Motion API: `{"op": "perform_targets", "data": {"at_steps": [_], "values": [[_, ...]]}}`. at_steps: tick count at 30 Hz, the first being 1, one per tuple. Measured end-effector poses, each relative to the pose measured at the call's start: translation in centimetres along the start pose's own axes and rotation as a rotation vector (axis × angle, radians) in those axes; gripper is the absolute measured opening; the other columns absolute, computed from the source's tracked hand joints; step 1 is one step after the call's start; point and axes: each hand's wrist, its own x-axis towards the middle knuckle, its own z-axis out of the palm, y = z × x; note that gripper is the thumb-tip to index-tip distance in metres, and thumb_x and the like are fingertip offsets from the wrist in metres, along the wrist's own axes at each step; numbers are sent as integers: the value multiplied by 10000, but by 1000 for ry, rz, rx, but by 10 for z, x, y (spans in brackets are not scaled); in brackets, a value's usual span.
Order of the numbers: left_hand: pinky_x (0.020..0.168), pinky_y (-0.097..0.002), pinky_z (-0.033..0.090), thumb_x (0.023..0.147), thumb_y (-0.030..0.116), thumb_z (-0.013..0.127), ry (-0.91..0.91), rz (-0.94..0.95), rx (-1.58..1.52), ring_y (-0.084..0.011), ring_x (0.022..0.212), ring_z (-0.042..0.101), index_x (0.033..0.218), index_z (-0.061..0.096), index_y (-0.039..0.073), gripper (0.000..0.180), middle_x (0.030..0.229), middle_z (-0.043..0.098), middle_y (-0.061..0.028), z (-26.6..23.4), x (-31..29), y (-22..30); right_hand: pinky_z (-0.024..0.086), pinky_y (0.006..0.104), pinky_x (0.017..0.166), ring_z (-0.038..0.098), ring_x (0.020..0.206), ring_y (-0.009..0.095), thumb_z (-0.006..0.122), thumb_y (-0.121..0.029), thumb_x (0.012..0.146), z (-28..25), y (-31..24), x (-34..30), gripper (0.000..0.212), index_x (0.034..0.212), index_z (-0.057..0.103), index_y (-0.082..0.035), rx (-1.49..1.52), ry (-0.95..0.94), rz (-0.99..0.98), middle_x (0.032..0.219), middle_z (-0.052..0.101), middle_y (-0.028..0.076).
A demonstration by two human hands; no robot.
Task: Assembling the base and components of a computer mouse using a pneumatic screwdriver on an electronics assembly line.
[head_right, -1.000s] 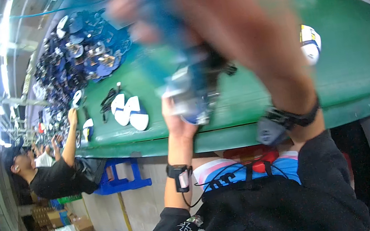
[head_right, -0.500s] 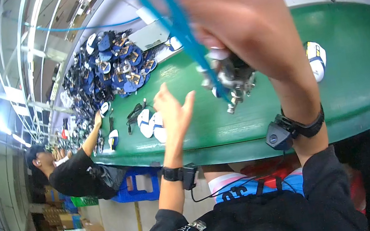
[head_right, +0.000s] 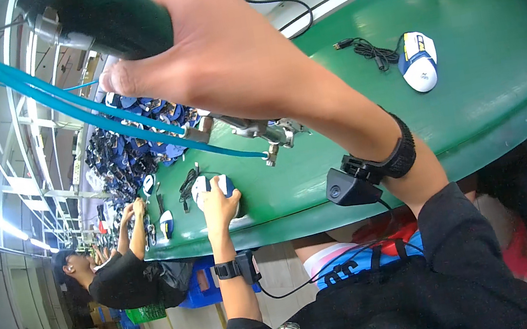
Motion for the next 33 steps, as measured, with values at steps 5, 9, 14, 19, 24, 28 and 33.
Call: {"op": "perform_targets", "data": {"at_steps": [5,9,14,19,24,28,33], "values": [[819,-450,545,774,258,731,-126,186,-230,-420,890,654,1395,471,73,698,1126,547,-300,-26,-21,56,436,319,604,532,581,151,735,-249,817,1,7,-1,242,854,690,-14,-28,-6,-56,646,594,74],[908,-384,547,871,278,673,-596,156,-989,-251,1028,665,1464,418,56,683,1260,580,-180,-26,-33,81,437,316,605,534,591,141,736,-244,818,6,14,-4,237,858,692,-16,-11,6,-83,652,602,65],[1105,-432,451,877,289,625,-785,-140,-2226,-331,1282,540,1476,377,-23,720,1418,498,-235,14,-60,98,458,313,618,580,612,139,746,-235,811,15,14,-2,233,859,713,-9,94,35,-76,683,658,62],[1175,-495,360,939,315,506,-783,-275,-2645,-414,1349,455,1474,372,-43,658,1436,465,-279,24,-70,127,469,308,613,606,610,139,762,-250,806,20,27,-2,249,841,731,-6,102,125,-155,682,670,62],[1205,-577,273,962,361,517,-752,-257,-2683,-465,1380,388,1463,375,-55,666,1435,444,-296,31,-72,119,455,314,600,593,604,138,766,-249,806,31,31,-7,248,826,717,-7,115,98,-60,663,652,65],[1191,-632,251,930,425,593,-815,-253,-2785,-475,1408,343,1473,380,-17,732,1458,413,-297,36,-77,114,446,326,585,579,587,151,773,-269,794,44,43,-12,263,814,706,-16,118,112,-72,647,636,68],[1163,-644,293,906,486,628,-905,-231,-2791,-461,1417,346,1488,391,60,759,1463,406,-285,39,-78,114,459,321,590,585,588,158,773,-280,786,53,52,-18,274,815,707,-16,114,89,-48,655,646,71]]}}
